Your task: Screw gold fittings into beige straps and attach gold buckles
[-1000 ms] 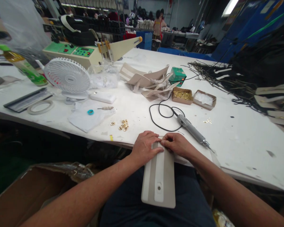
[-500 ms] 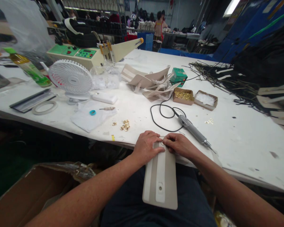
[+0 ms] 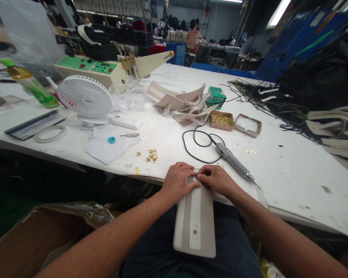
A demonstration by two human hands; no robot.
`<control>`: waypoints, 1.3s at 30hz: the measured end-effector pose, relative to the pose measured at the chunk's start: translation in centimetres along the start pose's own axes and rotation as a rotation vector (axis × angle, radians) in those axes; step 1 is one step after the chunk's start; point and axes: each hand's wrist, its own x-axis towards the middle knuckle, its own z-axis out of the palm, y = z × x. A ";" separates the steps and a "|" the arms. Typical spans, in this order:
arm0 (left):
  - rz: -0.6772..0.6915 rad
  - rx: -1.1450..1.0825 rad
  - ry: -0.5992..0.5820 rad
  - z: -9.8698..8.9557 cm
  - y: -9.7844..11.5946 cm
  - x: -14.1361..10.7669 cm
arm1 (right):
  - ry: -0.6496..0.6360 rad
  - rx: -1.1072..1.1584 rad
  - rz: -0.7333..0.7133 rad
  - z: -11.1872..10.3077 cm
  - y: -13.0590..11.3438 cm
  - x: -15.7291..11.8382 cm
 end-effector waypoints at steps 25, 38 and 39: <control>-0.044 -0.049 -0.005 -0.4 0.2 0.1 | 0.500 -0.780 0.119 -9.2 8.1 -1.0; 0.012 -0.045 0.044 0.1 -0.3 -0.1 | 0.239 0.950 -0.253 -4.2 -2.3 -2.8; 0.016 -0.042 0.049 0.1 -0.3 -0.1 | 0.274 0.969 -0.281 -3.1 -3.3 -2.6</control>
